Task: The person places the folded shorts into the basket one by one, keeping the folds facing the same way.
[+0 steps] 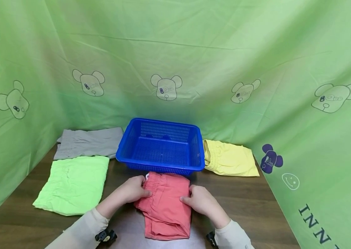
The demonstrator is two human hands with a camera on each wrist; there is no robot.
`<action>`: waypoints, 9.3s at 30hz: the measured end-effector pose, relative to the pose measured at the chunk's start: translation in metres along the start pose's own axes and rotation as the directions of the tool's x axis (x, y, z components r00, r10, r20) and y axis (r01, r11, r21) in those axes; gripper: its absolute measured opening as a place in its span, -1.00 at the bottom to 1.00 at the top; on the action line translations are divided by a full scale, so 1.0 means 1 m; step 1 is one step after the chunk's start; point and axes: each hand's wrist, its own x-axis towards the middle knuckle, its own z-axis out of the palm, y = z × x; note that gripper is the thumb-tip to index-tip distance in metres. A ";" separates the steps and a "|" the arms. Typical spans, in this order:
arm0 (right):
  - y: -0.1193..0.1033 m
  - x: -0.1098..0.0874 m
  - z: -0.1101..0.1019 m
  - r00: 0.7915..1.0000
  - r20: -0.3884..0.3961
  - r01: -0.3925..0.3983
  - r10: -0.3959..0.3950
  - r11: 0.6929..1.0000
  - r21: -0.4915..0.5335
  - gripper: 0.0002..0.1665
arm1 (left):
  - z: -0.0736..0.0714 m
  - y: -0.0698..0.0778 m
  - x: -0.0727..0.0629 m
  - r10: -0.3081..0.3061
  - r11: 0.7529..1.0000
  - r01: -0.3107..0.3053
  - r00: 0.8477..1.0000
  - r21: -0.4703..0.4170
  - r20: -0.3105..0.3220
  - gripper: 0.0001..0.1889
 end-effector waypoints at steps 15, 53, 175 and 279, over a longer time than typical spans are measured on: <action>0.008 0.002 -0.001 0.991 0.100 -0.118 0.090 0.940 0.319 -0.60 | 0.009 0.000 0.004 -0.065 0.980 0.050 0.995 -0.190 -0.075 -0.47; 0.025 0.018 0.011 0.932 0.361 -0.311 -0.030 0.448 0.838 -0.53 | 0.000 -0.003 -0.003 0.064 0.646 0.128 0.973 -0.753 0.220 -0.43; -0.028 0.028 -0.083 0.926 0.191 -0.110 -0.326 0.251 0.962 -0.35 | -0.104 0.039 0.002 0.371 0.431 0.125 0.878 -0.894 0.301 -0.44; -0.005 0.183 -0.056 0.958 0.274 -0.288 0.089 0.293 0.912 -0.28 | -0.102 -0.001 0.156 0.075 0.507 0.188 0.963 -0.841 0.260 -0.39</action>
